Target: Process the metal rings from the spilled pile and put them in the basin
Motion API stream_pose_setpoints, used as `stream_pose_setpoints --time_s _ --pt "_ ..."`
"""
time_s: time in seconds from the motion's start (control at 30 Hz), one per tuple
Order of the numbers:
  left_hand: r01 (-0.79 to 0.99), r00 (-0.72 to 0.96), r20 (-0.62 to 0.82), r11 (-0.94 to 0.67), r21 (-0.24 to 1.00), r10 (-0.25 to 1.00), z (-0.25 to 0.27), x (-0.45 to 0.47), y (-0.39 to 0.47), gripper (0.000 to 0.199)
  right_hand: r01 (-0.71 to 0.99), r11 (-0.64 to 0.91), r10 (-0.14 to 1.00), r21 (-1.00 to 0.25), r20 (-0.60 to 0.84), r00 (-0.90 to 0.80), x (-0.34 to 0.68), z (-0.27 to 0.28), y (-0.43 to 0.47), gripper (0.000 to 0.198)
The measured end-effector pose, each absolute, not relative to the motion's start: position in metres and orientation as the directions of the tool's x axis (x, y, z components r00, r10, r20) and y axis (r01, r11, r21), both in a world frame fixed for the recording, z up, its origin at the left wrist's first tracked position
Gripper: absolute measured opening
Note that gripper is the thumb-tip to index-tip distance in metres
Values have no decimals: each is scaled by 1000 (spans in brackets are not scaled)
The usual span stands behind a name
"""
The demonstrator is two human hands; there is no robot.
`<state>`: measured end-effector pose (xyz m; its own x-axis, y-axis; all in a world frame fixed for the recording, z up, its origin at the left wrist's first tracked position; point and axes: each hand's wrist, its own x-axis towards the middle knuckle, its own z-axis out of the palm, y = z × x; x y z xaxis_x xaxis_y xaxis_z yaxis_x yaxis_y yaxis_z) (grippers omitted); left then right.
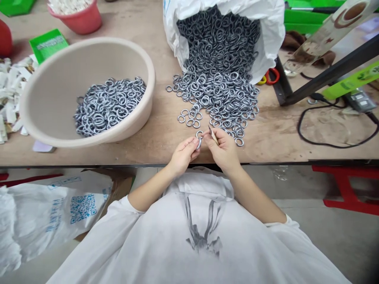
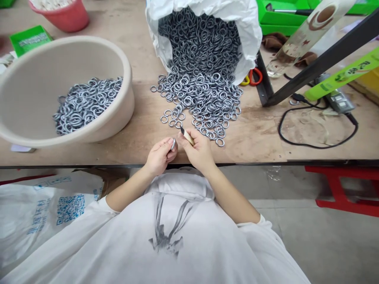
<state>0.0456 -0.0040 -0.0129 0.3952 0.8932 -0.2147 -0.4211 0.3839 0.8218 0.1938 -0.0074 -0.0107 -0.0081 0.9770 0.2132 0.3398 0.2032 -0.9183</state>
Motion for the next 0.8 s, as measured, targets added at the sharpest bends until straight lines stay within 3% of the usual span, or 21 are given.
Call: stream_pose_setpoints --time_s 0.17,0.3,0.4,0.53,0.7,0.8 --pt "-443 398 -249 422 791 883 -16 42 -1 49 550 400 915 -733 355 -192 199 -8 -18 38" --pt "-433 403 -261 434 790 877 -16 41 -2 50 607 431 900 -667 363 -241 198 -7 -23 41" --pt "-406 433 -246 432 805 867 -16 39 -3 53 629 376 926 -680 301 -227 203 -8 -15 45" --pt "-398 479 -208 422 814 853 -15 36 -5 51 787 141 981 -601 192 -29 209 -11 4 43" --pt "-558 219 -256 336 759 942 -14 34 0 32 922 161 980 -353 170 -106 195 -12 18 30" --pt "-592 115 -255 272 759 960 -17 34 2 26 939 134 985 -316 149 -90 189 -14 23 21"
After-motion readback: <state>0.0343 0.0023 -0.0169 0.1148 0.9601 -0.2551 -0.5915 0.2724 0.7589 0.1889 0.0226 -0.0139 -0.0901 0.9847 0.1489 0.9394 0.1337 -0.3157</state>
